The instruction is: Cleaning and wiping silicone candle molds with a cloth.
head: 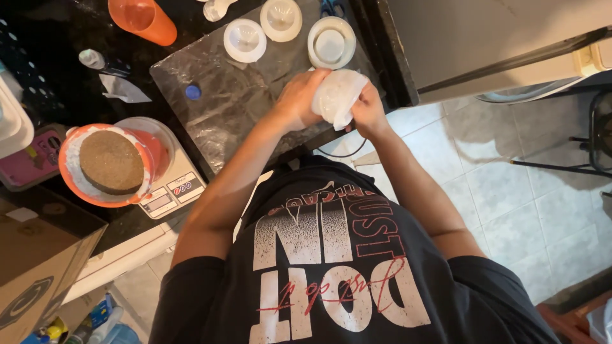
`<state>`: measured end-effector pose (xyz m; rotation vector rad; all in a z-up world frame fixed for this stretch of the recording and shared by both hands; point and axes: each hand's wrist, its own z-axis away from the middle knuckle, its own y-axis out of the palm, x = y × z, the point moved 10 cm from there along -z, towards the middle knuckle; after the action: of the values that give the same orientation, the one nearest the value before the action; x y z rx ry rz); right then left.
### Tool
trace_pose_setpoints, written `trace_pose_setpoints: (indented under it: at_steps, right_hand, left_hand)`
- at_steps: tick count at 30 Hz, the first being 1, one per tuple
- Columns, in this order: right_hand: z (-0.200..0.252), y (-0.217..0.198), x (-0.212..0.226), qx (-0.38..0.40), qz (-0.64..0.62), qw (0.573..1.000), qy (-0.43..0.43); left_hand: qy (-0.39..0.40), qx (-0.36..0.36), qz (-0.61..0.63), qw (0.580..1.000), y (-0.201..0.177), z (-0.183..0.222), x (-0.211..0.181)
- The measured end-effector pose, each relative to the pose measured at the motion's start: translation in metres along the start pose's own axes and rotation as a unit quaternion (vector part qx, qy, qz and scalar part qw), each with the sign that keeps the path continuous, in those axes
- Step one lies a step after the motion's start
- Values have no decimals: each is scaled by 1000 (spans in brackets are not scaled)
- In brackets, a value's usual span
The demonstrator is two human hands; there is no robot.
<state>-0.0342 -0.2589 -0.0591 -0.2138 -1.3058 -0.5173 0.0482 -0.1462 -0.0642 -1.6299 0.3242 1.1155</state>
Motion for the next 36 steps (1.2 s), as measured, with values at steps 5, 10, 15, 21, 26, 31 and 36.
trace_pose_setpoints:
  at_steps: [5,10,15,21,26,31,36]
  right_hand:
    - [0,-1,24,95,228,963,-109]
    - [-7,-11,22,75,334,933,-112]
    - [-1,-9,46,37,401,915,-6]
    - [-9,-2,24,150,83,980,99]
    - [-15,37,15,231,-175,941,177]
    - [69,164,85,452,-465,636,419]
    - [81,188,90,496,-444,624,409]
  left_hand:
    - [48,-19,-86,995,-3,3,-16]
    - [136,-106,-186,967,-18,10,-37]
    - [98,-106,-175,974,-39,16,-44]
    - [-16,-47,102,994,-84,41,-50]
    - [-52,-61,484,871,-105,56,-16]
    - [-67,-141,729,667,-88,59,-11]
    - [-23,-159,844,513,-87,68,-9]
